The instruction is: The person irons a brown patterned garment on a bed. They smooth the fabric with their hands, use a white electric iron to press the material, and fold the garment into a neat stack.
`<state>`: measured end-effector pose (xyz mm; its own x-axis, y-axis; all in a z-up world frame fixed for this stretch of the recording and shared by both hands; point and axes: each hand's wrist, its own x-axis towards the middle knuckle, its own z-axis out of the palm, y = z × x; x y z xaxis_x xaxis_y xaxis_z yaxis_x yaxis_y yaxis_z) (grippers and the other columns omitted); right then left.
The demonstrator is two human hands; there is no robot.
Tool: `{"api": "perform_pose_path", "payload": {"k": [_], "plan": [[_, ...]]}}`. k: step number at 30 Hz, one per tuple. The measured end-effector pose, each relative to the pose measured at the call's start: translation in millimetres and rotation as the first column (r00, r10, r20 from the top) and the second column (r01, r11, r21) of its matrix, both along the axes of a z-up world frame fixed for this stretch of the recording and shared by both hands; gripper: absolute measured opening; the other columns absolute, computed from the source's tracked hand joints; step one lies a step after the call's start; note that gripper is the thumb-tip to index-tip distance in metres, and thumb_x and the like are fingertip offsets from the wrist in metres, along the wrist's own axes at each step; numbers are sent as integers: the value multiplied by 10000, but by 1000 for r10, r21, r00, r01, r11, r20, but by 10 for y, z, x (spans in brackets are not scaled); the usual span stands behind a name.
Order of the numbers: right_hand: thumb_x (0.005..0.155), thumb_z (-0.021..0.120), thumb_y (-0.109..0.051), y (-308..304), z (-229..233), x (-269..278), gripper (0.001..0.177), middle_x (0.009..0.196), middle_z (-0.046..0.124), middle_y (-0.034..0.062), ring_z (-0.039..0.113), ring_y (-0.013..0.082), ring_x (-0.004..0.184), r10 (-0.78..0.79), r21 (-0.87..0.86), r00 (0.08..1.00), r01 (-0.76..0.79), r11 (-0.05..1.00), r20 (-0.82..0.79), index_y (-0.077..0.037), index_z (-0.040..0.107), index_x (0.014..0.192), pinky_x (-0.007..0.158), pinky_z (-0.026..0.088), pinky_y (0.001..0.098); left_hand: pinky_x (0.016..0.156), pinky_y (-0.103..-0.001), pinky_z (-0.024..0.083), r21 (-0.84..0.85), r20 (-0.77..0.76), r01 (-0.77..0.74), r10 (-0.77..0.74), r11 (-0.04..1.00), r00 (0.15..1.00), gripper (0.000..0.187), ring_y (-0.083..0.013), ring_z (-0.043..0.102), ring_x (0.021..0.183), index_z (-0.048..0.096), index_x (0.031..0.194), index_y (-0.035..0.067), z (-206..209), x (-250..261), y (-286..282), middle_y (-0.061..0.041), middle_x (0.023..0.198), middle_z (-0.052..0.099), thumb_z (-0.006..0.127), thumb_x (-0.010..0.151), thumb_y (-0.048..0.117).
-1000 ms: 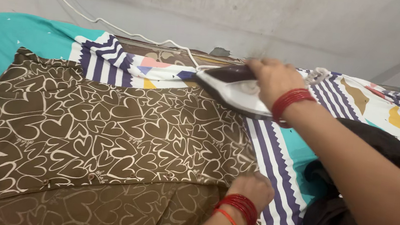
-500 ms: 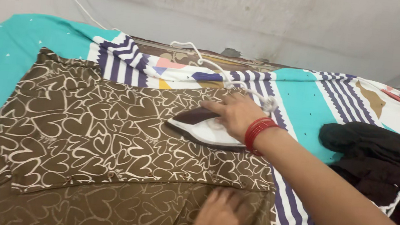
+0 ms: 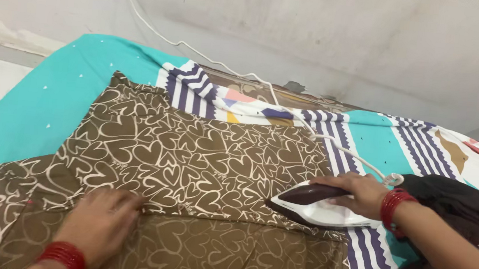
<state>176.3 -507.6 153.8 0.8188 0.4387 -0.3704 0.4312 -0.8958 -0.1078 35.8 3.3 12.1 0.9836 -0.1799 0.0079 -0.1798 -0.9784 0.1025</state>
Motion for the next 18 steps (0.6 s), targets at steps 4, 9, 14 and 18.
{"api": "perform_pose_path", "payload": {"k": [4,9,14,18], "plan": [[917,526,-594,653,28,-160,596,1146,685,69,700,233,1061,-145,-210,989,142,967,-1,-519,414,1498,985,540,409,1132,-482,428,-155,381,-279,318,948,868,396,-269,579,1232,685,1275,239,-132,-253,466,-38,1247,664,576,904,323],[983,449,-598,2093,62,-366,506,1121,666,65,629,231,1087,-27,-197,993,50,979,114,-453,462,1468,902,517,431,1224,-433,355,-179,457,-502,523,846,719,318,-203,582,1241,709,1252,242,-266,-355,482,5,1280,675,612,965,338],[966,466,-604,3351,149,-478,508,1226,654,93,509,311,1287,-27,38,991,23,999,129,-423,481,1441,1060,356,591,1213,-444,279,176,542,-710,535,682,648,425,-146,544,1352,682,1274,326,-361,-389,488,62,1356,653,578,891,479],[1001,402,-607,3720,178,-538,494,1336,622,119,518,347,1324,-37,35,985,32,999,166,-380,520,1422,1083,301,702,1294,-504,214,-94,516,-625,574,775,635,420,-204,458,1408,565,1423,202,-585,-377,549,-23,1475,535,467,1085,432]]}}
